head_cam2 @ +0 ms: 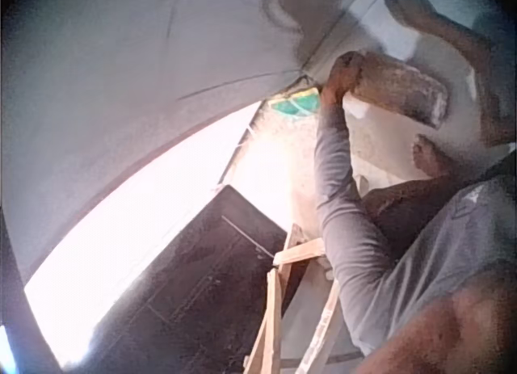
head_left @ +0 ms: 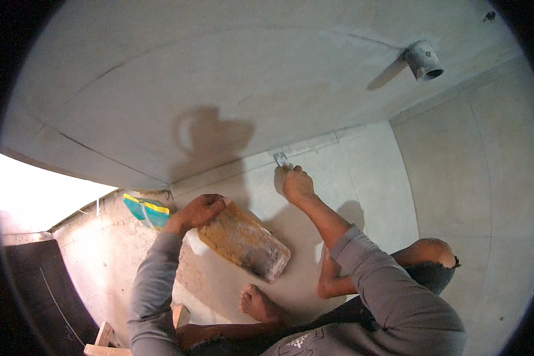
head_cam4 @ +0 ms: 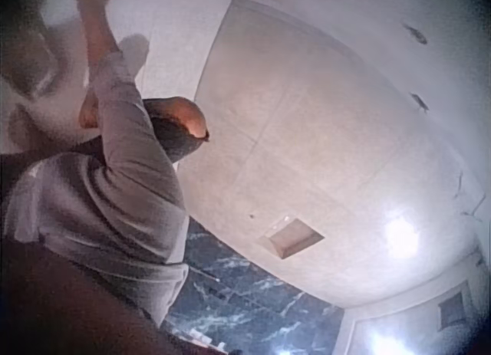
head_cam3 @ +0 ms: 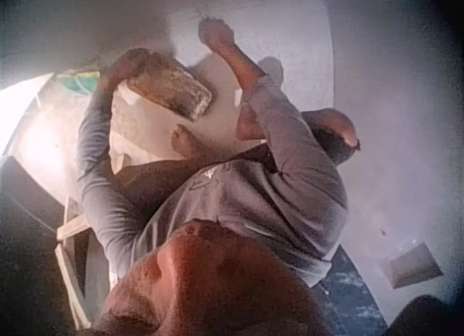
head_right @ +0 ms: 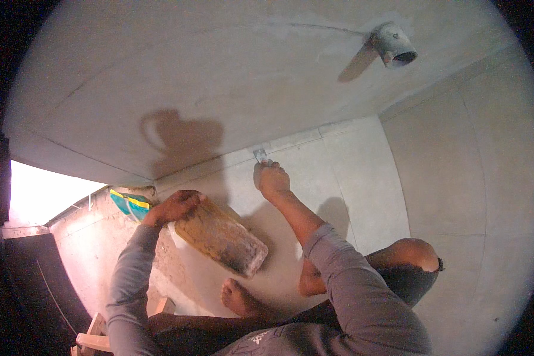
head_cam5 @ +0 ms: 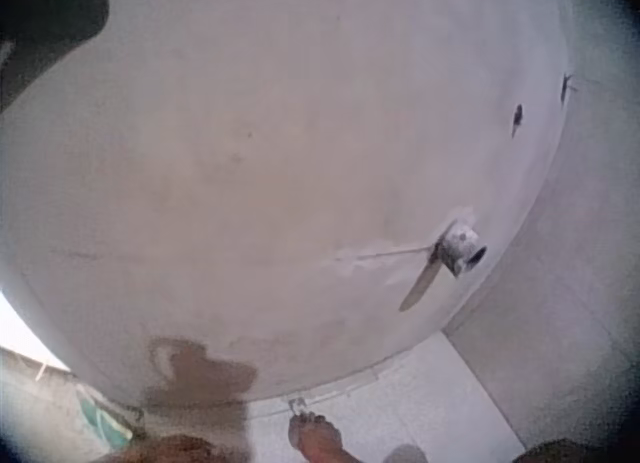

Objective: The person applies grout to tile joints using a small scraper while holding a container of the mixture.

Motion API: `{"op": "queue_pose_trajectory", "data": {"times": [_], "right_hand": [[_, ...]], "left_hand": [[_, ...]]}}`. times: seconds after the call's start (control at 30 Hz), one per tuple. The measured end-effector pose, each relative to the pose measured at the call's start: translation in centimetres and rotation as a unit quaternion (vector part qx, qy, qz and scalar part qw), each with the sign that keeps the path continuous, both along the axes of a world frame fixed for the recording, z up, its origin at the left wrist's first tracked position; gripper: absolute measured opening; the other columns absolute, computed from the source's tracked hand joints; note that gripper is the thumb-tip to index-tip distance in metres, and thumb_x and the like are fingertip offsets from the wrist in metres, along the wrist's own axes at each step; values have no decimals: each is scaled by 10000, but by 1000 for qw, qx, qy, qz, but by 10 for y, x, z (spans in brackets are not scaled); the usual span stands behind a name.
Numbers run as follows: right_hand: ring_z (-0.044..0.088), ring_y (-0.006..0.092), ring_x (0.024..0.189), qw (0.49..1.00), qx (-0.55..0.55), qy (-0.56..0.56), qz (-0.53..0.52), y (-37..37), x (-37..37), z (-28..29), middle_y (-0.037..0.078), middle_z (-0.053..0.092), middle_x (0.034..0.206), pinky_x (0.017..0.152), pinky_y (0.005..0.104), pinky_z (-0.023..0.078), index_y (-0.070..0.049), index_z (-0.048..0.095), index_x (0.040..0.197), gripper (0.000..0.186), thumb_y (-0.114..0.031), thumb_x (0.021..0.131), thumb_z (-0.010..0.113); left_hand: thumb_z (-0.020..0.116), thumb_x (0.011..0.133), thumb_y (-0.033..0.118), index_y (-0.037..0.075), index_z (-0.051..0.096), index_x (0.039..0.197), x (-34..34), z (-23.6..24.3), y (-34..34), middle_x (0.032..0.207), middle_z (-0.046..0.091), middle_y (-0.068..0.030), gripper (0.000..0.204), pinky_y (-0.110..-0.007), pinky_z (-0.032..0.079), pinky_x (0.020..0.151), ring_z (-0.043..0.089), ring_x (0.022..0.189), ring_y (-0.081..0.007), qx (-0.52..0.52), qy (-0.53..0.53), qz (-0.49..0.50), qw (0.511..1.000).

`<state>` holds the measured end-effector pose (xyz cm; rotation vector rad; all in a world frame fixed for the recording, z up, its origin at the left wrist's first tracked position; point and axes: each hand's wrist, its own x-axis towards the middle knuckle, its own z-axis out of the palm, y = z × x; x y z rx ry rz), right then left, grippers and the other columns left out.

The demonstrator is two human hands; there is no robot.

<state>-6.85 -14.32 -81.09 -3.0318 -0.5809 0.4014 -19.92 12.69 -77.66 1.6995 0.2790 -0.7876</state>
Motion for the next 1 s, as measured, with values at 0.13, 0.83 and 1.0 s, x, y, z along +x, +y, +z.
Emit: {"op": "queue_pose_trajectory", "data": {"times": [0.13, 0.83, 1.0], "right_hand": [[647, 352, 887, 1000, -5, -15, -15, -10, 18, 0, 228, 597, 1011, 744, 433, 552, 18, 543, 1142, 303, -171, 926, 447], [620, 304, 1015, 963, -143, -27, 225, -3, 53, 54, 160, 640, 1062, 832, 440, 504, -57, 628, 1088, 276, -187, 871, 519], [612, 313, 1027, 915, -214, -30, 342, 0, 80, 68, 152, 636, 1103, 882, 447, 468, -46, 617, 1122, 320, -231, 888, 501]], "left_hand": [[527, 920, 467, -1, 585, 1192, 5, 6, -4, 886, 604, -53, 544, -280, 486, 635, 562, 750, -146, -5, 13, -9, 1000], [521, 914, 489, -4, 593, 1179, 2, 3, -2, 859, 615, -65, 565, -298, 484, 612, 557, 698, -156, -2, -4, -4, 1000], [519, 922, 458, -4, 592, 1167, -4, 2, 7, 849, 582, -31, 528, -278, 484, 632, 545, 714, -135, 3, 29, -1, 1000]]}}
